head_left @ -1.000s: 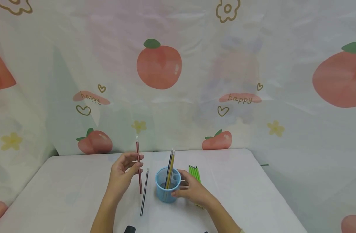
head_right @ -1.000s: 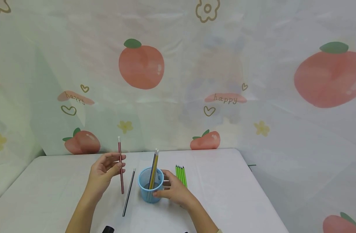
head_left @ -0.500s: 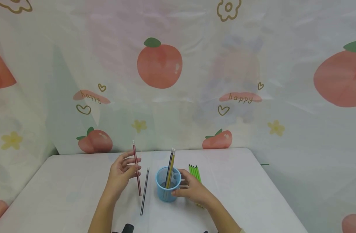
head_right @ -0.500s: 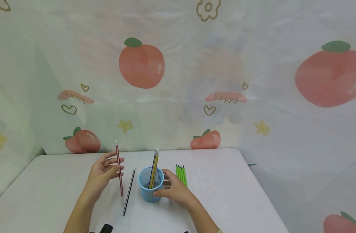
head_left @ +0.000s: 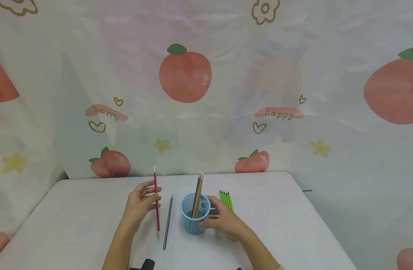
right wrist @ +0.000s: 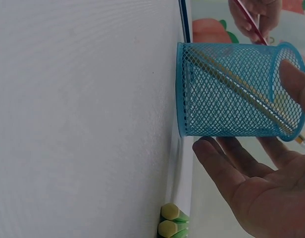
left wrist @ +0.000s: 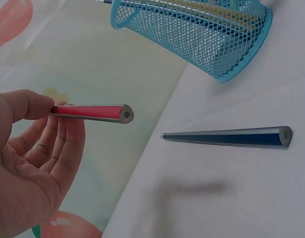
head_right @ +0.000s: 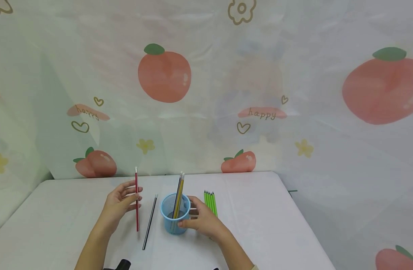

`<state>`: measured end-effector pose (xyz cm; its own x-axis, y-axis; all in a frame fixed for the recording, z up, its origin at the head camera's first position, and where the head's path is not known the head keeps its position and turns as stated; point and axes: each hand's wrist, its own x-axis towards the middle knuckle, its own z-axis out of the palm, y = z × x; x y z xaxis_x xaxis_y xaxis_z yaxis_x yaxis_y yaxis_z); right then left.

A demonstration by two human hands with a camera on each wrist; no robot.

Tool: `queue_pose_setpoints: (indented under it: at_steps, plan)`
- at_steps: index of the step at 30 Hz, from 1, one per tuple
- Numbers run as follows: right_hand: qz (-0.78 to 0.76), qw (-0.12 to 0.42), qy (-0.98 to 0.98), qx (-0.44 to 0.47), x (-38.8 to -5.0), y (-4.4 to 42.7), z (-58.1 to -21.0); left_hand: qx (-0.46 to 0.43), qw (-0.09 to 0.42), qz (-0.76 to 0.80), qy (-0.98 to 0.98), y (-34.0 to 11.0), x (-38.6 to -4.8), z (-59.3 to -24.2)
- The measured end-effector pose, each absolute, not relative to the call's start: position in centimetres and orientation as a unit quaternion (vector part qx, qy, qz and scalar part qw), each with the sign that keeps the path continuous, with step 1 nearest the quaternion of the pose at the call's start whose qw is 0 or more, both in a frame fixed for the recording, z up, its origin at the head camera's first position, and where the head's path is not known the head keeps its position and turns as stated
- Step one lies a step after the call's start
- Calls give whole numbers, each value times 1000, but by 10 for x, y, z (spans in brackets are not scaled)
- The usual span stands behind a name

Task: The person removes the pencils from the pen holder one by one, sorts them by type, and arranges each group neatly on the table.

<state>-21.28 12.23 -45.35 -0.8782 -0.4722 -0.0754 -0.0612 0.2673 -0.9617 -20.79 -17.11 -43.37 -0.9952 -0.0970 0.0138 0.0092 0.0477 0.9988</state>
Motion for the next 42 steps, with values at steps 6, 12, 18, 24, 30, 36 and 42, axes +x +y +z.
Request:
queue_pose_setpoints:
  at_steps: [6,12,18,24,30,36,42]
  plan:
    - [-582,174,776,-173,-213,122,-452,47,28,-677,-734,-174,-211,-443]
    - [-586,169,774,-173,-212,121,-451,55,14,-652,-756,-175,-215,-452]
    - [-597,159,769,-166,-211,118,-452,54,3,-636,-770,-177,-215,-459]
    - [-608,152,762,-164,-210,118,-454,57,-13,-627,-776,-178,-215,-462]
    - [-611,148,760,-167,-210,117,-455,49,-27,-617,-785,-178,-216,-471]
    - [-610,147,761,-167,-211,117,-456,54,-31,-576,-815,-176,-218,-477]
    - [-609,148,762,-165,-211,118,-457,61,-28,-553,-830,-172,-219,-481]
